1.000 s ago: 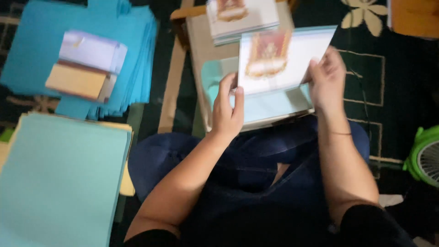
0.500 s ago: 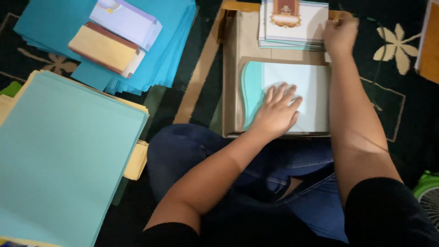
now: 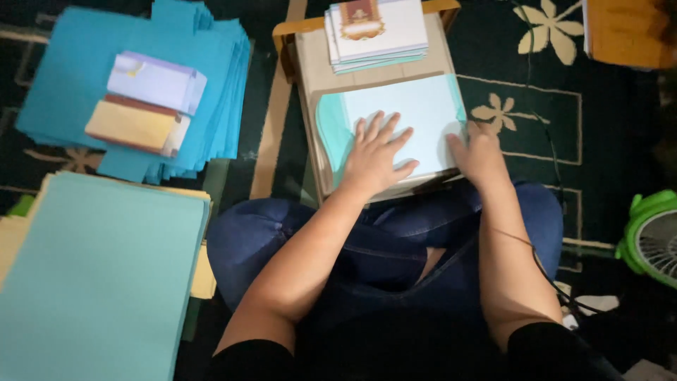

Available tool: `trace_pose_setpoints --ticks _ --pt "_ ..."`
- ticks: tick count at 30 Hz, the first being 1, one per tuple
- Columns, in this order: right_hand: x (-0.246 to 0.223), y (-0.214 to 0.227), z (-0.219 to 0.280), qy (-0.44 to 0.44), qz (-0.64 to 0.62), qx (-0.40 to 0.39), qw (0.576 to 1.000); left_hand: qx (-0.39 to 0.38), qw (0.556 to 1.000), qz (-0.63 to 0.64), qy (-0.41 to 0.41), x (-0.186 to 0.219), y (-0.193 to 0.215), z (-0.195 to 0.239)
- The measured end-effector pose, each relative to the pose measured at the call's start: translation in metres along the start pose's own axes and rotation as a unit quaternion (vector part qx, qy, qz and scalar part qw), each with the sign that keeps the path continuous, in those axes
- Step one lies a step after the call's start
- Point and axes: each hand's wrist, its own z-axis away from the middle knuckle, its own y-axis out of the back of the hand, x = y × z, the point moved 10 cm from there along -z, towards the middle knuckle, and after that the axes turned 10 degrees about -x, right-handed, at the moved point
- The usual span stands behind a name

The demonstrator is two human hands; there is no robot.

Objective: Assembling paper invitations by folding covers and placing printed inserts inside.

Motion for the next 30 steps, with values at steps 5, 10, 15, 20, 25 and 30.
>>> trace_pose_setpoints --ticks 5,10,15,20,25,30 --pt "-0.078 0.043 0.044 0.052 0.042 -0.037 0.997 0.019 1.0 0.002 0.023 0.001 0.009 -0.001" --pt "-0.124 0.063 0.071 0.287 -0.133 -0.066 0.946 0.014 0.996 0.076 0.036 -0.005 0.023 -0.009" --pt "-0.165 0.047 0.092 0.394 -0.22 -0.167 0.877 0.037 0.912 0.379 0.151 -0.042 0.021 0.006" --pt "-0.15 0.005 0.071 0.315 -0.059 -0.111 0.941 0.251 0.87 0.4 0.142 -0.069 0.05 0.028" --pt "-0.138 -0.015 0.059 0.31 0.012 -0.064 0.948 0.182 0.977 0.01 0.106 -0.034 0.042 0.012" --pt "-0.136 -0.035 0.017 0.338 0.109 0.01 0.935 0.092 0.984 -0.031 0.151 -0.04 0.012 0.002"
